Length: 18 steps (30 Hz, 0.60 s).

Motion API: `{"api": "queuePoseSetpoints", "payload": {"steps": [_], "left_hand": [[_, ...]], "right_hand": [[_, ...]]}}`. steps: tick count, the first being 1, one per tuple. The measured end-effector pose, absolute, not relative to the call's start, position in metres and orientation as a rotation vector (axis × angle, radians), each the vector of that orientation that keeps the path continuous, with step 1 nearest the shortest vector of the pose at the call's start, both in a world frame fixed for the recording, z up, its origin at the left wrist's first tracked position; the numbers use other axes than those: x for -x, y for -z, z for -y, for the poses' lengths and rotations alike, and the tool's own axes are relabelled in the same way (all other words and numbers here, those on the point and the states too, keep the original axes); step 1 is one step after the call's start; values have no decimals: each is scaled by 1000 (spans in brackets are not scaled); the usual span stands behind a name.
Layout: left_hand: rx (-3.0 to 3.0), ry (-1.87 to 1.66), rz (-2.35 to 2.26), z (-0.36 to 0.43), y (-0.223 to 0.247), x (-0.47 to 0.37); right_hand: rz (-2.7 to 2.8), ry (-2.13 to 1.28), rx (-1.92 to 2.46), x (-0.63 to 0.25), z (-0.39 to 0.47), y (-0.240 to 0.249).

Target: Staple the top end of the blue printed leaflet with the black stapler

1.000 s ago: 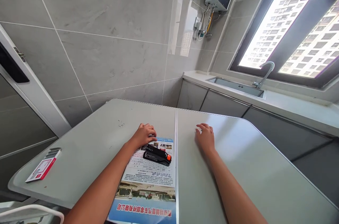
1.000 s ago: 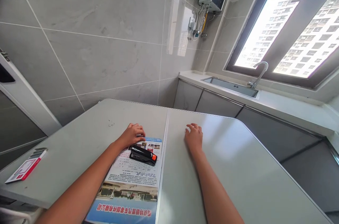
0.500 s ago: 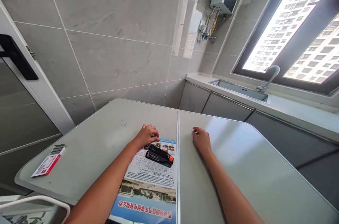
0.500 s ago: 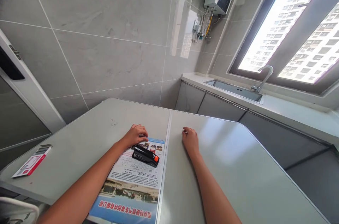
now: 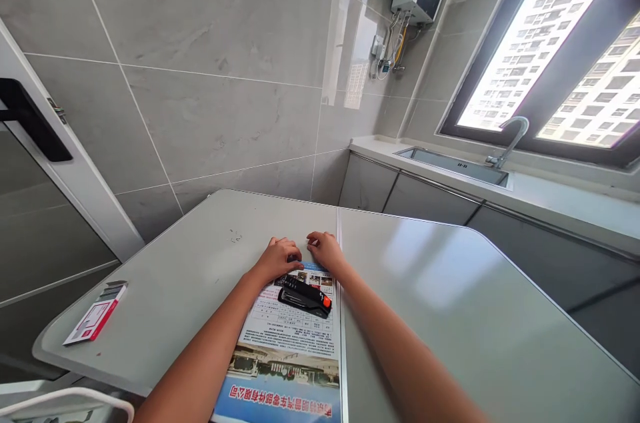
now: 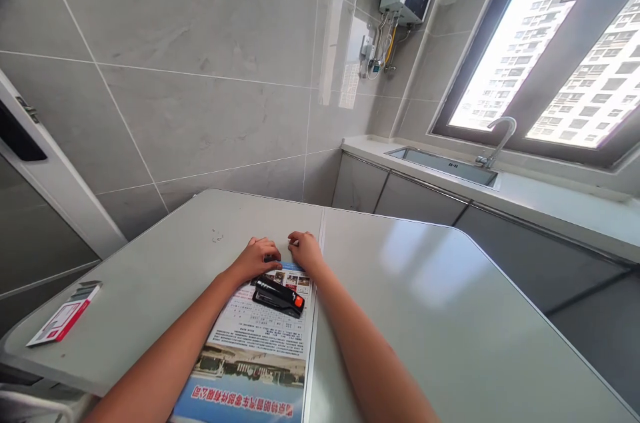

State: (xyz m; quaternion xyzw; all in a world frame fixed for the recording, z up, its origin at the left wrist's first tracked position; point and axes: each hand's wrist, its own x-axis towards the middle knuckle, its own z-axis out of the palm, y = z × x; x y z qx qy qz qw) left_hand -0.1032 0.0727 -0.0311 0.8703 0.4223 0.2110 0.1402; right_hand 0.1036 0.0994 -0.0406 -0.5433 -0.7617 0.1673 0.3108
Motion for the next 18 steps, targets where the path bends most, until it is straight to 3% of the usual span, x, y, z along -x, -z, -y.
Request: {"api": "queuePoseSetpoints", "payload": {"steps": [5,18], "left_hand": [[-2536,-613,-1214,-72,32,104],[-2605,-592,-1157,-73,30,106]], "right_hand": [[1985,-352,1553,-147,-91,37],[1595,-7,2400,-411,-13,58]]}}
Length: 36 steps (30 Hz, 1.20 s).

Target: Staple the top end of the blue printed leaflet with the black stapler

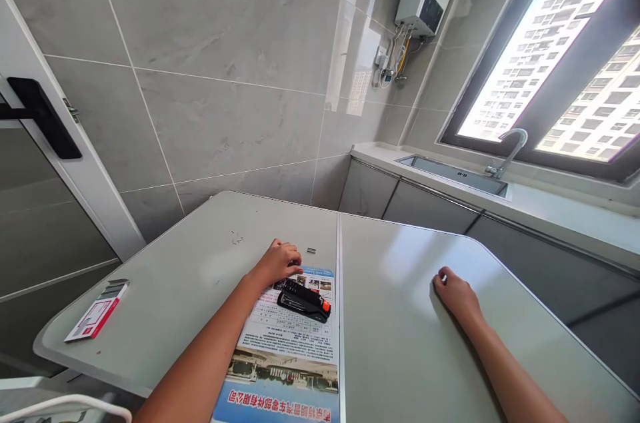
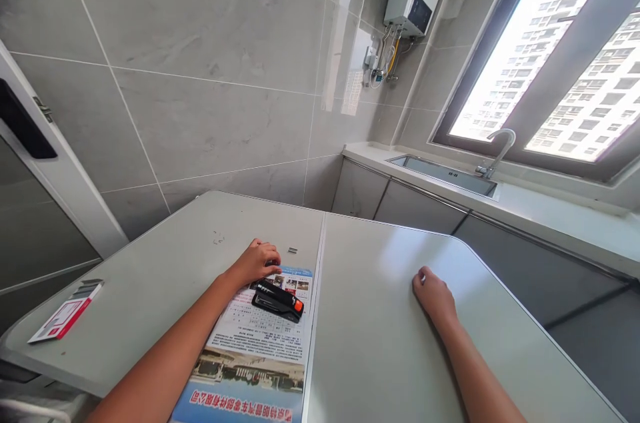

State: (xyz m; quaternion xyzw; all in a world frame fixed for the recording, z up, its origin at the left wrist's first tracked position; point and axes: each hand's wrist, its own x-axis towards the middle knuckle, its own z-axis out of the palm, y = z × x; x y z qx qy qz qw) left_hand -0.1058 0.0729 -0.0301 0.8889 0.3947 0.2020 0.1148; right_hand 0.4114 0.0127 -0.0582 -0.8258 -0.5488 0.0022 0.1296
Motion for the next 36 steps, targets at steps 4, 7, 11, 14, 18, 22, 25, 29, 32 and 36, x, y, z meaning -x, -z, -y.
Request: {"api": "queuePoseSetpoints", "payload": {"steps": [4,7,11,14,18,22,25,29,32,36], "left_hand": [[-2630,-584,-1167,-72,30,106],[-2646,-580,-1184,-71,28,107],[-2658,-565,-1174,-70,24,106],[-2672,-561,-1165,-69,21,106],[-2668,-582,-1179,-68,17,106],[-2608,-596,-1130,-70,23,103],[-2610,-530,-1063,-72,35,96],[-2639,-462,-1129,-77,49,85],[-2626,-455,-1160,-80,55,82],[-2600,-485,-1155,-80,57,84]], "right_hand": [[1670,160,2497,-417,-7,68],[1677,196,2496,-412,-7,69],[1657,87,2424,-418,-9,69],[1620,54,2391,-425,-11,72],[1610,52,2377,-427,-12,74],[1604,42,2388,-424,-11,72],[1618,46,2391,-423,-10,70],[1634,43,2386,-421,-10,69],[1628,-8,2275,-406,-12,66],[1653,-252,1910,-347,-6,57]]}}
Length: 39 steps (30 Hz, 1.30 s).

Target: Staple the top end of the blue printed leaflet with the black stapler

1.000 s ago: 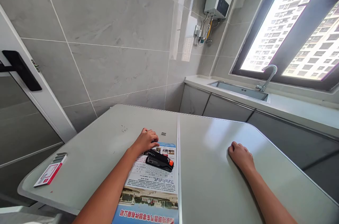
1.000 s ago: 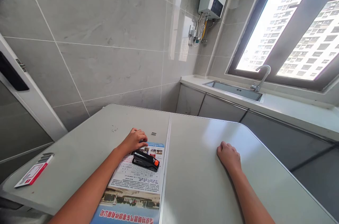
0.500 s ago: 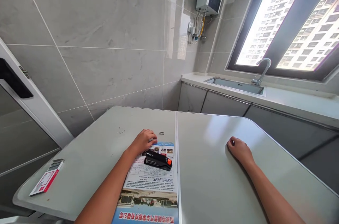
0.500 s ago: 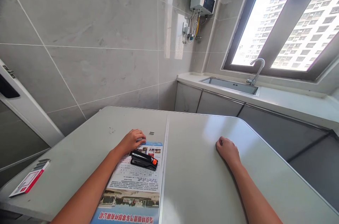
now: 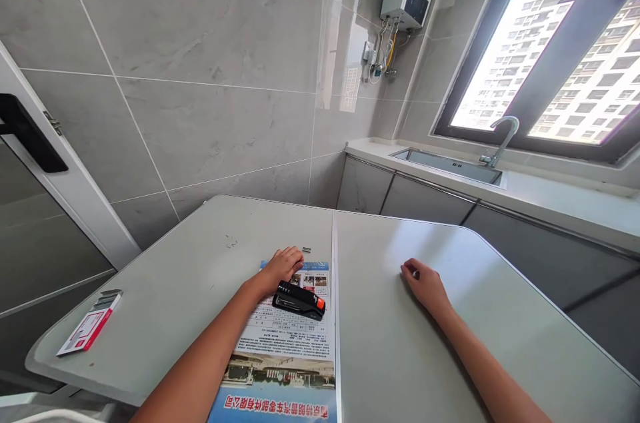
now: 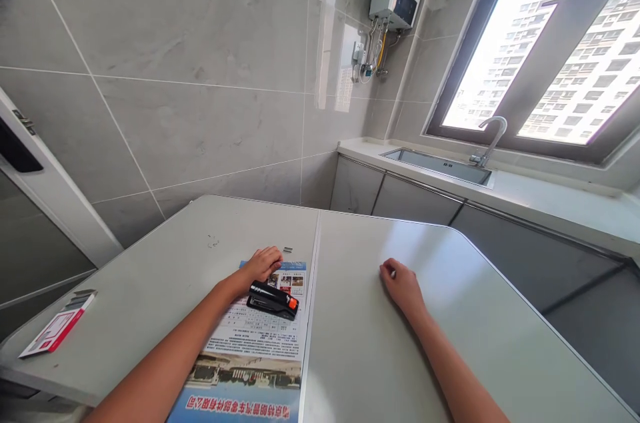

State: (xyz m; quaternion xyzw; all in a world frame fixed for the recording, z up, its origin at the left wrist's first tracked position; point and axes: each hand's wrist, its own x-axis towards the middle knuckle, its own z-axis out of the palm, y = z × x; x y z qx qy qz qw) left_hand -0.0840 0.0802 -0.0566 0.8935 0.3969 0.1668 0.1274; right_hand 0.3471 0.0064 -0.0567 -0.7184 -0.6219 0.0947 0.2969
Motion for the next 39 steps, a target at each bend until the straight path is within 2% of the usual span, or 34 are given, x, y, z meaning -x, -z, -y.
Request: {"api": "queuePoseSetpoints", "payload": {"steps": [6,10,16,22,39], "left_hand": [[-2536,-512,-1102,-72,47,89],[-2476,-532,-1049,-69,41,89],[-2405,-532,-1000,-69,35,93],[-2379,-566,-954,-72,32,102],[-2385,-645,-1008,-68,37,83]], "right_hand": [[1928,-744,1363,-211,33,40],[1895,-822,1261,-168,51,38],[1923,-791,1377,-161,51,43],[2059,-546,1542,-148,50,43],[1841,-826,1443,-153,55,44]]}}
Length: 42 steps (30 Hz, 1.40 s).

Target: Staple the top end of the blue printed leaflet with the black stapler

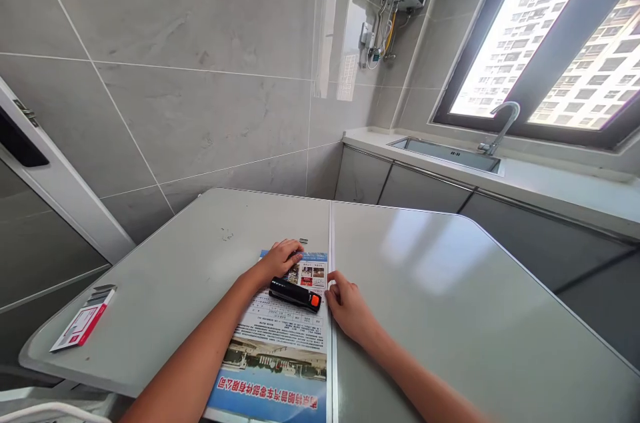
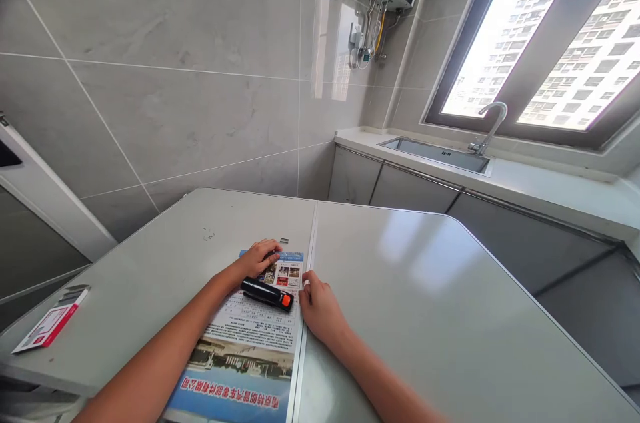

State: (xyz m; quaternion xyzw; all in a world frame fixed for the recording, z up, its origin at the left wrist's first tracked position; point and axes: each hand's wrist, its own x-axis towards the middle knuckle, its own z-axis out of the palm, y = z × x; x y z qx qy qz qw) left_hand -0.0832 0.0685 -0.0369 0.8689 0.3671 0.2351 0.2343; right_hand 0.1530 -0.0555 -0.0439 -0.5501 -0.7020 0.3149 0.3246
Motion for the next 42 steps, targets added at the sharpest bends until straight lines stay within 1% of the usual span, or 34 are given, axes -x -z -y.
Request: {"api": "queuePoseSetpoints", "payload": {"steps": [6,11,20,24,32,42], "left_hand": [[-2291,-667,-955,-70,38,81],[-2114,-646,-902,-61,28,85],[-2021,-652,-875,-67,28,98],[-1977,-661,-889,-65,28,95],[-2110,-651,-1001,-61,27,81],[-2328,-639,-1063,-55,21,81]], "right_hand": [[1830,-825,1508,-163,52,36],[1994,-698,1525,-155,55,38],[2107,-620,1460,-148,61,35],[2089,-656,1434,-148,60,34],[1981,-816,1483,-155,57,31],[1991,-756,1594,-164,52,33]]}}
